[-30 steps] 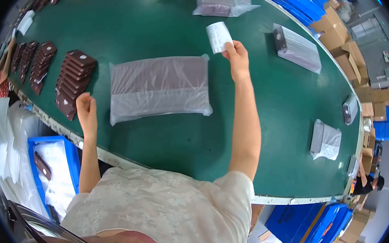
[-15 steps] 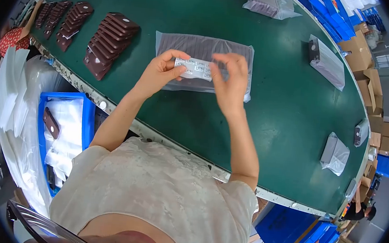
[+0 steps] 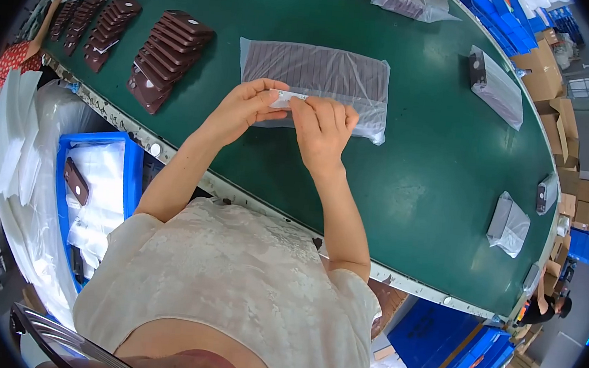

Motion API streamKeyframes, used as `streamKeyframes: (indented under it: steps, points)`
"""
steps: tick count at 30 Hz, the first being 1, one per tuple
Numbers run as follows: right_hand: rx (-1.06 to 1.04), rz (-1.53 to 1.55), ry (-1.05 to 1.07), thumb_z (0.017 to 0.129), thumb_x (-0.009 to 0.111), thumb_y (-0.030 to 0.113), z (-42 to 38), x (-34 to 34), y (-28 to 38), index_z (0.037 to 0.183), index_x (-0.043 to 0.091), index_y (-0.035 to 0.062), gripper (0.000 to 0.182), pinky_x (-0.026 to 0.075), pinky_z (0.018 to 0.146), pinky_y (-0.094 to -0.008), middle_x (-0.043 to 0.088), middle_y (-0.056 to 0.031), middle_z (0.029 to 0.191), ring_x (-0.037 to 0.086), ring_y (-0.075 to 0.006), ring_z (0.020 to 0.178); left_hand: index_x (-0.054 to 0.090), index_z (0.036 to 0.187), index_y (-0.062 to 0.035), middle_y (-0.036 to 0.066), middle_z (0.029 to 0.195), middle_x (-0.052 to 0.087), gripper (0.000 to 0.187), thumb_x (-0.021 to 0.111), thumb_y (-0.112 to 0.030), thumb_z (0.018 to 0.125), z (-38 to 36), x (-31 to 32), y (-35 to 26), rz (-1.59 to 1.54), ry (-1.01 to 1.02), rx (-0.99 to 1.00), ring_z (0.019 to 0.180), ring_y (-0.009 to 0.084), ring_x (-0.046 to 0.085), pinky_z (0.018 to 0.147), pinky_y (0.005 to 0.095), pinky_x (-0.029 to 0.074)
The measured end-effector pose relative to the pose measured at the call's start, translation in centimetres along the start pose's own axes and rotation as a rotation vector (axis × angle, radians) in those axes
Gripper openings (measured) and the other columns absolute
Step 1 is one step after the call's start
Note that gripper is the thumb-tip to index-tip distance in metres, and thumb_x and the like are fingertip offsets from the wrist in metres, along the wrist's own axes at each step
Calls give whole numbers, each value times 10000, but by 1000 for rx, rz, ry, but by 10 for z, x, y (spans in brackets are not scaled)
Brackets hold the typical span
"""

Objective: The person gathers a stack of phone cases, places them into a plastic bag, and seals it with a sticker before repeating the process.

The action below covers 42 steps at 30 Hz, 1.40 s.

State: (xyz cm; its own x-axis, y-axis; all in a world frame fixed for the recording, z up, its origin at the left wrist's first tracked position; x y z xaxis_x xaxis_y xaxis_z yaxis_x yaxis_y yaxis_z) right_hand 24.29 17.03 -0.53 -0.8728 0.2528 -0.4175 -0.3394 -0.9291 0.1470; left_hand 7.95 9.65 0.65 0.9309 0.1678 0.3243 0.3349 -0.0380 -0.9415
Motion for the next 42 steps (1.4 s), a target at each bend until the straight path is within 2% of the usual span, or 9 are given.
streamKeyframes:
  steps: [4, 13, 18, 26, 29, 33, 34, 37, 42]
  points:
    - [12, -43, -82, 721, 815, 74, -17, -11, 8, 937, 705, 175, 263, 359, 826, -355, 625, 25, 939, 576, -176, 867, 550, 1276, 24, 107, 1164, 631, 338, 533, -205, 1027, 34, -2, -18, 153, 22, 72, 1051, 157, 639, 940, 302, 541]
    - [424, 55, -87, 759, 789, 8, -38, -24, -7, 911, 689, 108, 207, 433, 795, -369, 648, -33, 919, 586, -221, 854, 562, 1263, 31, 106, 1154, 628, 333, 519, -209, 1035, 84, 11, -43, 313, 114, 108, 1053, 148, 632, 931, 302, 547]
    - [437, 23, -77, 770, 783, 8, -8, -18, -11, 920, 694, 97, 196, 449, 781, -372, 655, -50, 913, 593, -229, 849, 552, 1256, 32, 104, 1151, 627, 326, 530, -204, 1032, 59, 22, -30, 437, 156, 52, 1032, 156, 642, 924, 302, 555]
    - [302, -68, -57, 770, 781, 9, -3, 2, -12, 900, 683, 71, 174, 467, 741, -360, 651, -55, 899, 598, -237, 822, 543, 1270, -12, 88, 1145, 625, 314, 557, -205, 1023, 58, 12, -7, 145, 129, -99, 1033, 163, 643, 904, 293, 556]
    - [348, 12, -72, 772, 770, -7, -13, -5, -11, 894, 674, 58, 168, 474, 711, -356, 647, -57, 891, 599, -242, 799, 544, 1251, -2, 107, 1121, 629, 306, 566, -194, 1014, 69, 4, -8, 148, 114, 54, 1008, 174, 656, 867, 303, 575]
    - [471, 184, 21, 781, 746, -36, -51, -24, -8, 886, 658, 41, 157, 479, 668, -350, 641, -68, 879, 598, -254, 765, 538, 1288, -42, 157, 1020, 691, 365, 499, -308, 1042, 156, -37, -42, 548, -90, 479, 926, 255, 683, 808, 376, 555]
    - [486, 193, 128, 785, 738, -44, -66, -25, -9, 884, 652, 35, 153, 481, 656, -348, 639, -73, 877, 598, -259, 757, 538, 1288, -42, 157, 1020, 691, 365, 499, -308, 1042, 159, -49, -41, 542, -91, 476, 926, 255, 683, 808, 376, 555]
    - [512, 170, 231, 791, 730, -48, -87, -24, -7, 878, 645, 30, 144, 480, 650, -350, 636, -82, 873, 596, -268, 744, 458, 1386, -28, 145, 979, 691, 474, 488, -351, 1039, 164, -64, -38, 1298, -246, 187, 911, 274, 689, 818, 375, 543]
    - [532, 126, 226, 803, 728, -27, -90, -11, 4, 871, 641, 40, 129, 470, 681, -371, 633, -95, 867, 593, -284, 738, 547, 1300, -60, 148, 912, 704, 438, 444, -396, 1039, 123, -41, -2, 1415, -202, 434, 903, 337, 672, 773, 444, 514]
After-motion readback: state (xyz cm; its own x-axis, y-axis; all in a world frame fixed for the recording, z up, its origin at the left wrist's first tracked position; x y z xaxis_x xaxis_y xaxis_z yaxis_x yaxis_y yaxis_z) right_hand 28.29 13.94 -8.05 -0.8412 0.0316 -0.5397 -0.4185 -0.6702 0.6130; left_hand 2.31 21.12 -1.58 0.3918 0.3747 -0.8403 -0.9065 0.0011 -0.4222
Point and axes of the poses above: each hand's wrist, its own z-axis towards the middle knuckle, its own x-axis out of the palm, y = z × x, the point moved 1 cm from there along z, towards the middle knuckle
